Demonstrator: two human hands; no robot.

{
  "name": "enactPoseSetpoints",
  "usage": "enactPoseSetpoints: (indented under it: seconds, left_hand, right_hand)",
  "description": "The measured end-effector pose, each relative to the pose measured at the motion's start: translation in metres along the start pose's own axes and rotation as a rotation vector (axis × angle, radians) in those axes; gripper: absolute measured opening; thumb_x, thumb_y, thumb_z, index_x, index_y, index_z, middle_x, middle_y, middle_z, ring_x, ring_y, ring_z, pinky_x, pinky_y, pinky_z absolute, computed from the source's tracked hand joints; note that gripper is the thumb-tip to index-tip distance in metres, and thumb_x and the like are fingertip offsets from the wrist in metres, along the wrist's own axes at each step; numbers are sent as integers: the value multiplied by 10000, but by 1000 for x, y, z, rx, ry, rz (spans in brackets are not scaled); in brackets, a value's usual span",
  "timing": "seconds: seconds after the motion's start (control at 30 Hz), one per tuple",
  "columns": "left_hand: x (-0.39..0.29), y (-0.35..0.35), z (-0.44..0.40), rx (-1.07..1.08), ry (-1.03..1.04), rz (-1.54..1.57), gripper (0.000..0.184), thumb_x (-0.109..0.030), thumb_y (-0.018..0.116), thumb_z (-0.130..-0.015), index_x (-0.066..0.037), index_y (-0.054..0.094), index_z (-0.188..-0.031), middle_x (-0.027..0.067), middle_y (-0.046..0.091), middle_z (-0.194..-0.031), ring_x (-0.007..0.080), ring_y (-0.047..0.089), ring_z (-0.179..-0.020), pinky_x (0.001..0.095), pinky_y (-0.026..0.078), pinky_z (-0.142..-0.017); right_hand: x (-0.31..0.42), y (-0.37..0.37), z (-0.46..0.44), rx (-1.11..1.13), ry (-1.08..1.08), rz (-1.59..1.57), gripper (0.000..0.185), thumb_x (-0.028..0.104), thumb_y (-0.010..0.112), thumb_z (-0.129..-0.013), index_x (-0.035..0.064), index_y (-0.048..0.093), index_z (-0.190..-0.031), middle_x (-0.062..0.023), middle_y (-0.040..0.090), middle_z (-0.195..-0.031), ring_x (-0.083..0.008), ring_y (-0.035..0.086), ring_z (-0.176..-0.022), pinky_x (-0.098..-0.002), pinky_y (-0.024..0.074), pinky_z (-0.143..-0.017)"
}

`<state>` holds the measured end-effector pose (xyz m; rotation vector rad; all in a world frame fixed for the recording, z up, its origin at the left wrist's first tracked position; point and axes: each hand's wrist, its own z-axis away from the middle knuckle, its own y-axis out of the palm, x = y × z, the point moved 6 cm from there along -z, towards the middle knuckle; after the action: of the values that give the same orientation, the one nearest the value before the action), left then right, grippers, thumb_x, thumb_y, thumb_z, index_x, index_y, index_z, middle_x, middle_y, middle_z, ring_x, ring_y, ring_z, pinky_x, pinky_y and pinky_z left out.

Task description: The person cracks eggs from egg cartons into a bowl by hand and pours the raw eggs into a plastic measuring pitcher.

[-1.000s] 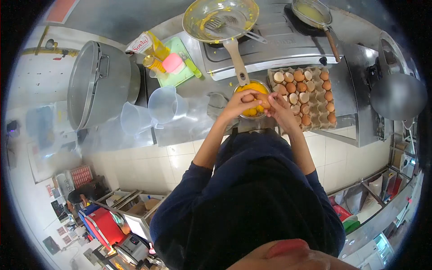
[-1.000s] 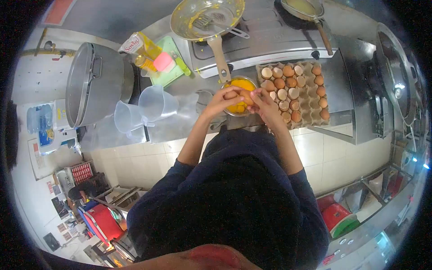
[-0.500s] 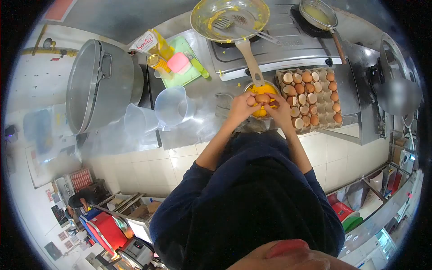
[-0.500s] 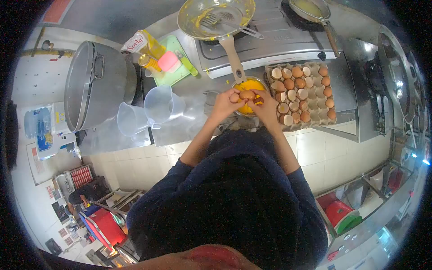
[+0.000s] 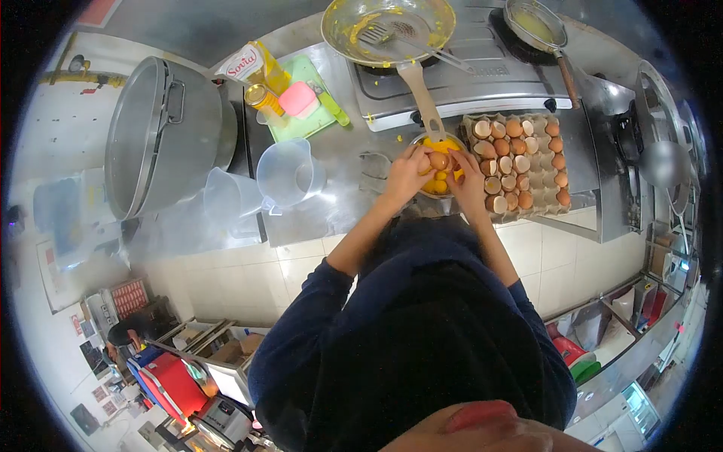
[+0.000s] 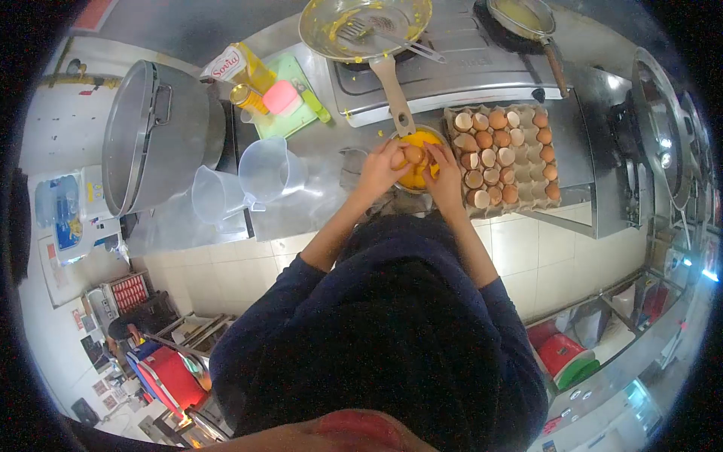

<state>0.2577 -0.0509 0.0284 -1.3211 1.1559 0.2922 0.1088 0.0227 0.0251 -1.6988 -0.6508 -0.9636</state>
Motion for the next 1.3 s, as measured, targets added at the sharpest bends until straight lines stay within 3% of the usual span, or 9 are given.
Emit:
enactPoseSetpoints:
  seconds: [0.27,0.4,0.5,0.57,0.73,0.8,0.87,0.93,1.3]
  left_hand:
    - [-13,31,-2,100,-47,420,471,-51,794,-727,-55,597,-1155,87,667,-1103,212,634,-1045,324,492,-914]
    - [-48,68,-6,133,59,389,471,-55,796,-741,-29,595,-1166,80,668,-1107,187,619,-1068,308,471,-945]
    - [-64,97,-11,112,-102,686,414,-70,791,-771,-21,599,-1135,71,665,-1041,158,623,-991,286,491,-882]
    - [-59,119,-13,157,-245,828,347,-70,775,-807,-12,602,-1102,42,647,-987,105,605,-935,247,499,-838]
    - [-77,139,-16,238,-273,853,315,-103,763,-827,-34,612,-1094,20,642,-984,101,605,-926,223,488,-780]
    - [-64,148,-10,290,-585,992,313,-192,709,-879,-54,598,-1138,23,642,-1003,103,607,-936,217,467,-732]
    - [-53,155,-7,241,-704,1177,339,-245,623,-926,-70,567,-1212,42,645,-1065,142,624,-968,239,453,-741]
    - [-55,160,-7,267,-707,1455,369,-265,519,-951,-19,548,-1224,62,611,-1182,191,598,-1072,319,468,-830]
    - [-83,153,-16,317,-632,1307,474,-308,552,-993,39,476,-1308,148,625,-1180,254,646,-1081,276,498,-869]
  right_hand:
    - [-44,-19,17,-17,364,-626,416,52,626,-885,3,576,-1295,-103,646,-1184,-96,593,-881,-217,482,-703]
    - [-50,-57,26,-123,268,-506,512,179,741,-835,5,579,-1289,-70,674,-1079,-118,630,-868,-246,496,-712]
    - [-88,-119,25,-270,231,-245,544,192,764,-805,3,578,-1281,-100,679,-1024,-199,654,-903,-307,508,-761]
    - [-86,-174,23,-603,59,344,565,258,759,-798,-1,579,-1268,-160,655,-1046,-282,636,-939,-329,497,-820]
    - [-147,-193,19,-312,338,765,622,405,698,-831,74,531,-1331,-206,502,-1299,-399,454,-1185,-537,401,-933]
    - [-143,-216,25,-409,392,750,606,386,700,-829,116,520,-1341,-192,472,-1328,-423,385,-1229,-621,354,-926]
    - [-165,-228,46,-509,365,894,593,367,705,-820,75,521,-1302,-191,519,-1264,-418,444,-1177,-576,386,-939]
    - [-209,-237,63,-373,645,872,585,291,735,-787,24,513,-1258,-208,553,-1203,-438,487,-1122,-524,415,-944]
    - [-135,-246,39,-338,396,372,500,105,747,-752,22,566,-1210,-209,568,-1151,-350,538,-1107,-417,474,-915]
